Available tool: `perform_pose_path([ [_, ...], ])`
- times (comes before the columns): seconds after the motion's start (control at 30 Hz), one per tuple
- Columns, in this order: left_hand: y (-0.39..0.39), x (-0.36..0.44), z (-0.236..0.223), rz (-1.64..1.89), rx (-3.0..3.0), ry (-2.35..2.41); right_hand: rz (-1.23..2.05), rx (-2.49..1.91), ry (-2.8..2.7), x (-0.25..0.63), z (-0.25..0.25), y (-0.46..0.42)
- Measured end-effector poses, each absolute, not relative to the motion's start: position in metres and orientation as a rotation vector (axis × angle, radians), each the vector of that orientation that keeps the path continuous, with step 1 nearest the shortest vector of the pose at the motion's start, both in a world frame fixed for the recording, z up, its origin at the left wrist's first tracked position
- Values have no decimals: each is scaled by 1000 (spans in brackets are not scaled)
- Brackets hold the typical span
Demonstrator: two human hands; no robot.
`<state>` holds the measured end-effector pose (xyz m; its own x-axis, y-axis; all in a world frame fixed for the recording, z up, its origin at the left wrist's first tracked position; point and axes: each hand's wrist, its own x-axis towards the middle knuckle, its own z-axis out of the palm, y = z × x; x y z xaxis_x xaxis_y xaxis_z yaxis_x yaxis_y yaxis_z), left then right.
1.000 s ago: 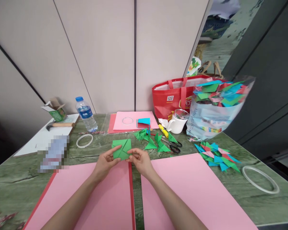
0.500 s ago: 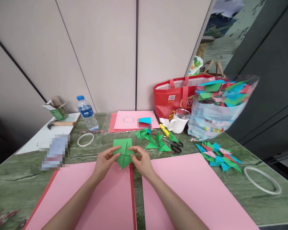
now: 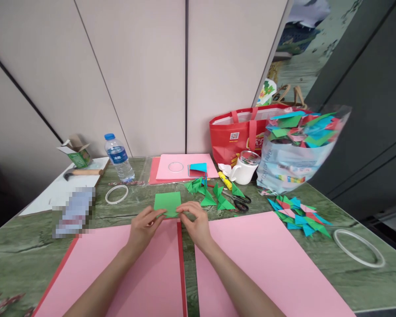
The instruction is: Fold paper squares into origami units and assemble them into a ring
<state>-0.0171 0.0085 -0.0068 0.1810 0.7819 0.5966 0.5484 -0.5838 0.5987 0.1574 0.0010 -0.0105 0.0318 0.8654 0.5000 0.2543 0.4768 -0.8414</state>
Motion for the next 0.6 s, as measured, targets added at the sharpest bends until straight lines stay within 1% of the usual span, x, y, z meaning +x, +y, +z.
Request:
perform_pose_path([
  [0.07,8,-18,-12,1279,2276,1227,535,-1026,-1557,158,-11,1],
  [0.17,7,-19,-18,1204,2286,1185,481,-1044,-1595,158,-12,0],
  [0.3,6,-19,-21,1186,2306,1179,409,-956,-1637,154,-12,-3],
  [0.47,5,-16,-22,1213,2360,1144,455,-859,-1662,150,-15,-7],
  [0.6,5,-14,-21,1220,2340,1118,415,-864,-1687,150,-15,-8],
])
